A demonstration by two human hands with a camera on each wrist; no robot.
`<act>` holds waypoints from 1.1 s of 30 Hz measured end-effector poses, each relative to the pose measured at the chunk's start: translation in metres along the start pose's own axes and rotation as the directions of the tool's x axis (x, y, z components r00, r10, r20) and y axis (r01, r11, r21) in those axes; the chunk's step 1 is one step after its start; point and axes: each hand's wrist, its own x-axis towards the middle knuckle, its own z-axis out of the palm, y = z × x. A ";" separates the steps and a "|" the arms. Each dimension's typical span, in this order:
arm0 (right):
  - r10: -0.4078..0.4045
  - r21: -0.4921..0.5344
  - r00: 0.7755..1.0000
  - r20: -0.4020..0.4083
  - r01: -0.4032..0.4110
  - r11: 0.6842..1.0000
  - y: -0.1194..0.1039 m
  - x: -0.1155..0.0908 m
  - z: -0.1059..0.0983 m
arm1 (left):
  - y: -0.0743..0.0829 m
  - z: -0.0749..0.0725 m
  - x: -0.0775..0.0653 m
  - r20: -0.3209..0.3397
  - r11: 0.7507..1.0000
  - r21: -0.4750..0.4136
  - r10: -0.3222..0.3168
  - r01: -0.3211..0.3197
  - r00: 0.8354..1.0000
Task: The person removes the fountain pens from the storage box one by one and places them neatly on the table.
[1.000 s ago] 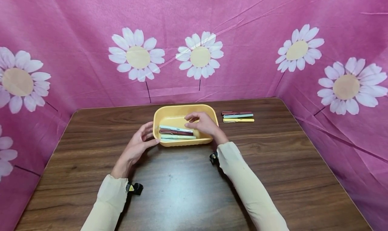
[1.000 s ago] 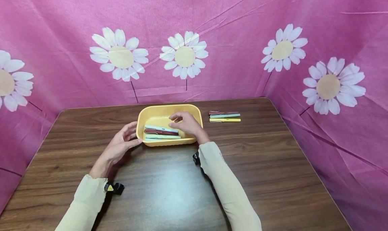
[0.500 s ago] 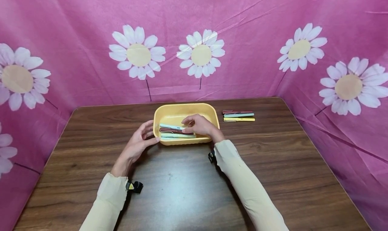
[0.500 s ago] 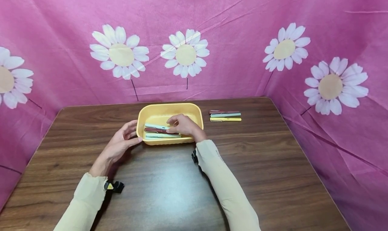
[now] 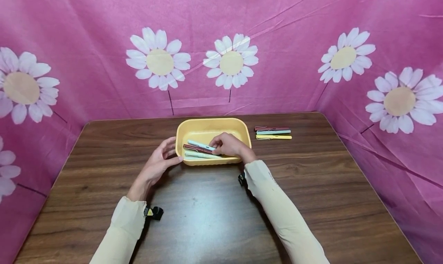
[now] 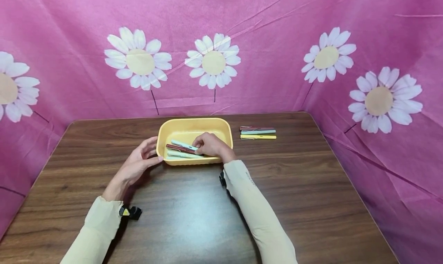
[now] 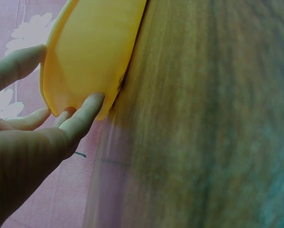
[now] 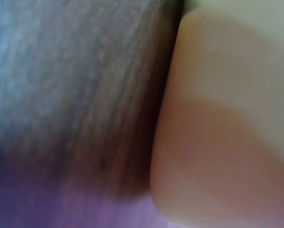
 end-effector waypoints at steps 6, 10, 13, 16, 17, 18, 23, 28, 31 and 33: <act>-0.002 0.019 1.000 -0.018 0.002 1.000 0.003 0.001 0.000 | 0.000 0.000 0.000 0.001 1.000 0.003 -0.012 0.012 1.000; -0.008 0.037 0.997 -0.083 0.011 0.999 0.003 -0.001 -0.001 | 0.000 0.000 0.000 0.001 1.000 0.007 -0.008 0.008 1.000; -0.001 0.064 0.990 -0.138 0.010 0.998 0.002 -0.002 -0.001 | 0.000 0.000 0.000 0.000 1.000 0.004 -0.004 0.004 1.000; 0.013 0.096 0.983 -0.183 0.004 0.995 0.000 -0.004 -0.001 | 0.000 0.000 0.000 0.001 1.000 0.003 -0.001 0.001 1.000; 0.018 0.102 0.981 -0.196 0.003 0.995 0.000 -0.004 -0.001 | 0.000 0.000 0.000 0.001 1.000 0.003 -0.002 0.002 1.000; 0.021 0.105 0.978 -0.208 0.001 0.994 -0.001 -0.005 -0.001 | 0.001 0.000 0.000 0.002 1.000 0.004 -0.001 0.001 1.000; 0.017 0.091 0.962 -0.271 0.008 0.996 -0.005 -0.008 -0.004 | 0.001 -0.001 0.000 0.003 1.000 0.008 -0.003 0.003 1.000; -0.040 0.065 0.942 -0.332 0.065 0.996 -0.008 -0.013 -0.010 | 0.001 -0.001 -0.001 -0.001 1.000 0.010 -0.003 0.003 1.000; -0.076 0.049 0.933 -0.353 0.100 0.994 -0.009 -0.016 -0.015 | 0.000 0.000 -0.001 -0.006 1.000 0.007 0.002 -0.002 1.000; -0.090 0.050 0.929 -0.360 0.115 0.992 -0.009 -0.019 -0.018 | -0.001 0.000 -0.001 -0.011 1.000 0.002 0.003 -0.003 1.000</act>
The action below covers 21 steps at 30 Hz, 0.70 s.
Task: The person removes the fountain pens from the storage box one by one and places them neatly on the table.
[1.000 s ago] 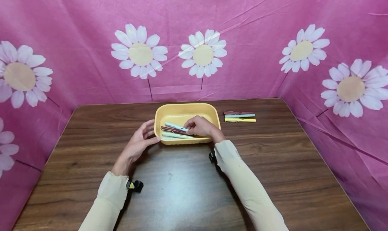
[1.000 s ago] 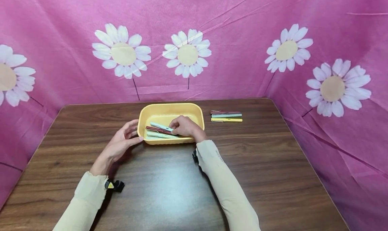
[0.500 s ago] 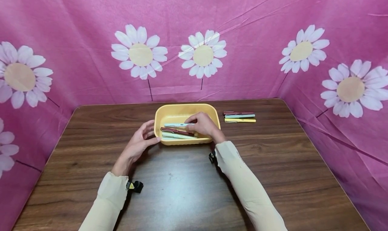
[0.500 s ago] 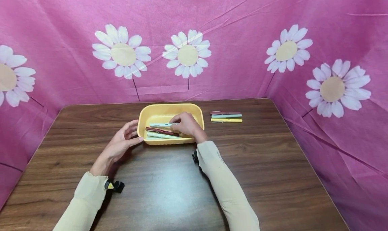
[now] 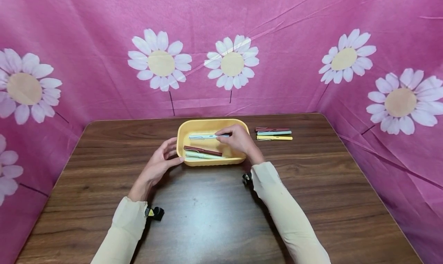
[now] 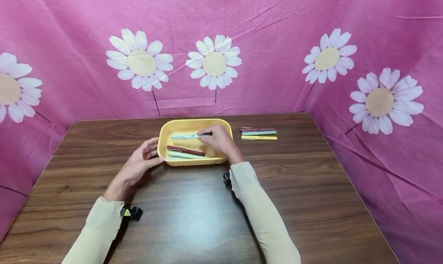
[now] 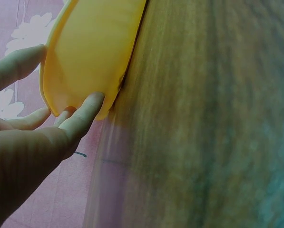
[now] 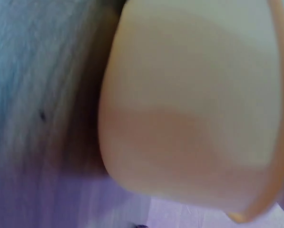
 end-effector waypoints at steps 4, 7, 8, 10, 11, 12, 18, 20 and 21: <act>-0.010 -0.022 0.999 -0.035 0.009 1.000 0.001 -0.004 -0.009 | -0.001 0.000 0.001 -0.005 1.000 -0.002 0.000 0.000 1.000; -0.025 -0.036 0.997 -0.069 0.022 0.999 0.003 -0.008 -0.015 | -0.001 0.000 0.001 -0.001 1.000 0.000 0.003 -0.003 1.000; -0.033 -0.037 0.996 -0.080 0.030 0.999 0.004 -0.009 -0.017 | -0.002 0.000 0.001 0.000 1.000 0.000 0.004 -0.004 1.000; -0.047 -0.035 0.994 -0.094 0.044 0.998 0.006 -0.011 -0.020 | -0.001 0.001 0.001 0.003 1.000 0.001 0.007 -0.007 1.000; -0.052 -0.037 0.994 -0.101 0.049 0.998 0.006 -0.012 -0.022 | -0.001 0.001 0.001 0.005 1.000 0.000 0.008 -0.008 1.000; -0.057 -0.041 0.993 -0.107 0.053 0.998 0.007 -0.013 -0.023 | -0.001 0.001 0.001 0.006 1.000 -0.001 0.010 -0.010 1.000; -0.035 -0.054 0.989 -0.141 0.028 0.998 0.012 -0.021 -0.032 | 0.000 0.001 0.000 0.009 1.000 -0.004 0.009 -0.009 1.000; -0.022 -0.043 0.989 -0.146 0.015 0.999 0.013 -0.023 -0.035 | 0.000 0.000 0.000 0.006 1.000 -0.001 0.009 -0.009 1.000; -0.017 -0.038 0.989 -0.148 0.012 0.999 0.014 -0.024 -0.036 | 0.000 0.000 -0.001 0.004 1.000 -0.001 0.008 -0.008 1.000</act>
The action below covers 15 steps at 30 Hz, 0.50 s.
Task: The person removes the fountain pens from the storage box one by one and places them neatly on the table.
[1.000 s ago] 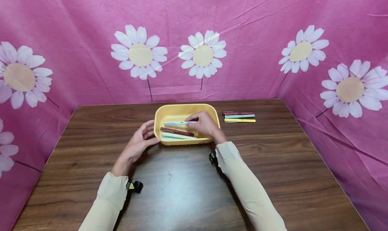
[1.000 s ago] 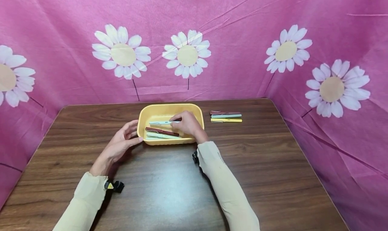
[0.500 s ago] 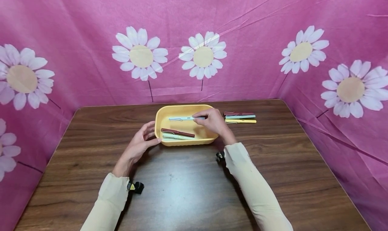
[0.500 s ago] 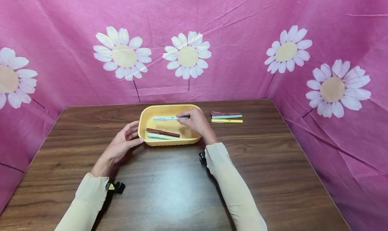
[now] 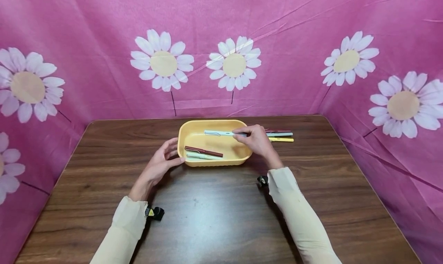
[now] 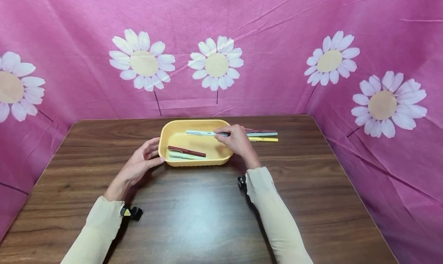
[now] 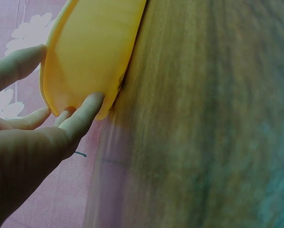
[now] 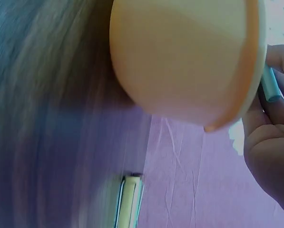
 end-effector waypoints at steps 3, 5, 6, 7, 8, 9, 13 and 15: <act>0.010 0.015 1.000 -0.006 -0.010 1.000 0.003 -0.003 -0.005 | 0.000 0.000 0.000 0.001 1.000 -0.005 -0.002 0.002 1.000; 0.017 0.018 1.000 -0.010 -0.017 1.000 0.005 -0.005 -0.009 | 0.000 0.000 0.000 0.003 1.000 -0.009 -0.002 0.002 1.000; 0.021 0.021 1.000 -0.012 -0.021 1.000 0.006 -0.006 -0.011 | 0.000 0.000 0.000 0.003 1.000 -0.011 -0.003 0.003 1.000; 0.023 0.021 1.000 -0.015 -0.023 1.000 0.007 -0.006 -0.013 | 0.000 0.000 0.000 0.003 1.000 -0.011 -0.003 0.003 1.000; 0.024 0.020 1.000 -0.019 -0.024 1.000 0.008 -0.007 -0.015 | 0.000 0.000 0.000 0.002 1.000 -0.009 -0.003 0.003 1.000; 0.025 0.023 0.999 -0.022 -0.025 0.999 0.009 -0.007 -0.017 | 0.000 0.000 0.000 0.001 1.000 -0.007 -0.004 0.004 1.000; 0.025 0.018 0.999 -0.037 -0.025 1.000 0.011 -0.009 -0.024 | 0.000 0.000 0.001 -0.003 1.000 -0.003 -0.009 0.009 1.000; 0.026 0.022 0.999 -0.042 -0.026 0.999 0.011 -0.010 -0.027 | 0.000 -0.001 0.001 -0.001 1.000 -0.001 -0.006 0.006 1.000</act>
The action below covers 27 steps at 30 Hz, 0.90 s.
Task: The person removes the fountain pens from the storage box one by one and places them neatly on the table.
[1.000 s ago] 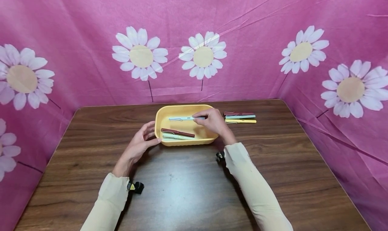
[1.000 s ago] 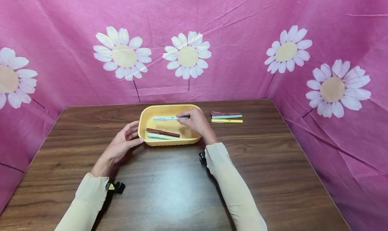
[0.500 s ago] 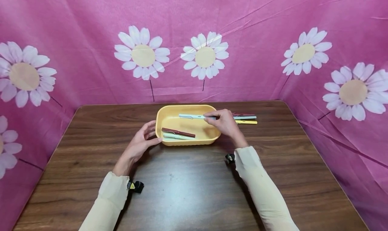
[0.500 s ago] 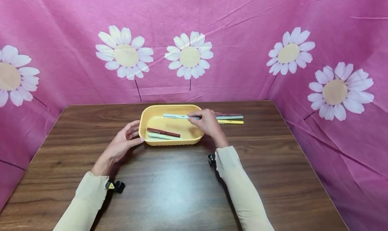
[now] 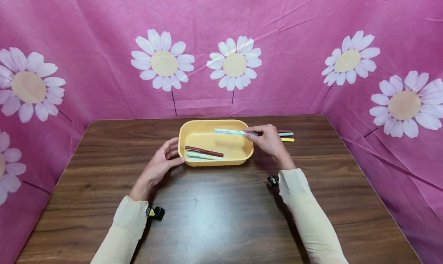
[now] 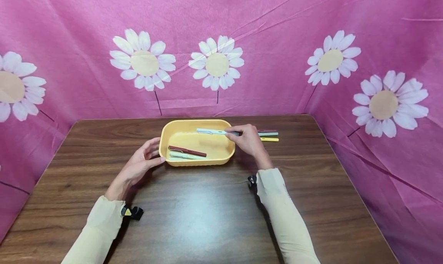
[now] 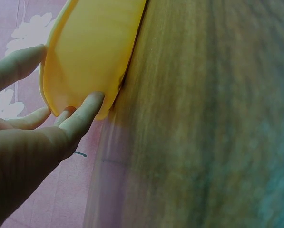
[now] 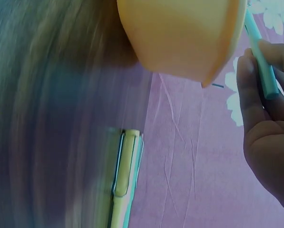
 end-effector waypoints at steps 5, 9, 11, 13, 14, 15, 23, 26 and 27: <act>0.004 0.019 1.000 0.001 -0.004 1.000 0.003 -0.002 -0.007 | 0.000 0.000 0.000 0.000 1.000 0.001 -0.003 0.003 1.000; 0.009 0.023 1.000 -0.003 -0.009 1.000 0.007 -0.004 -0.012 | 0.000 0.000 0.000 0.002 1.000 0.003 -0.005 0.005 1.000; 0.014 0.027 1.000 -0.008 -0.014 1.000 0.009 -0.006 -0.014 | 0.001 0.000 -0.001 0.003 1.000 0.003 -0.005 0.005 1.000; 0.015 0.034 1.000 -0.014 -0.015 0.999 0.011 -0.008 -0.017 | 0.001 0.001 -0.001 0.002 1.000 0.001 -0.007 0.007 1.000; 0.015 0.038 1.000 -0.017 -0.015 0.999 0.010 -0.009 -0.018 | 0.001 0.001 -0.001 0.003 1.000 0.000 -0.006 0.006 1.000; 0.016 0.041 1.000 -0.017 -0.016 0.999 0.008 -0.010 -0.020 | 0.001 0.001 -0.001 0.004 1.000 0.000 -0.005 0.005 1.000; 0.012 0.033 1.000 -0.029 -0.011 0.999 -0.005 -0.020 -0.030 | 0.001 0.001 -0.001 0.004 1.000 0.006 -0.006 0.006 1.000; 0.012 0.044 0.999 -0.040 -0.010 0.999 0.011 -0.019 -0.032 | 0.001 0.001 -0.001 0.003 1.000 0.003 -0.003 0.003 1.000; 0.012 0.042 0.999 -0.041 -0.011 0.999 0.016 -0.018 -0.033 | 0.001 0.001 -0.001 0.004 1.000 0.002 -0.003 0.003 1.000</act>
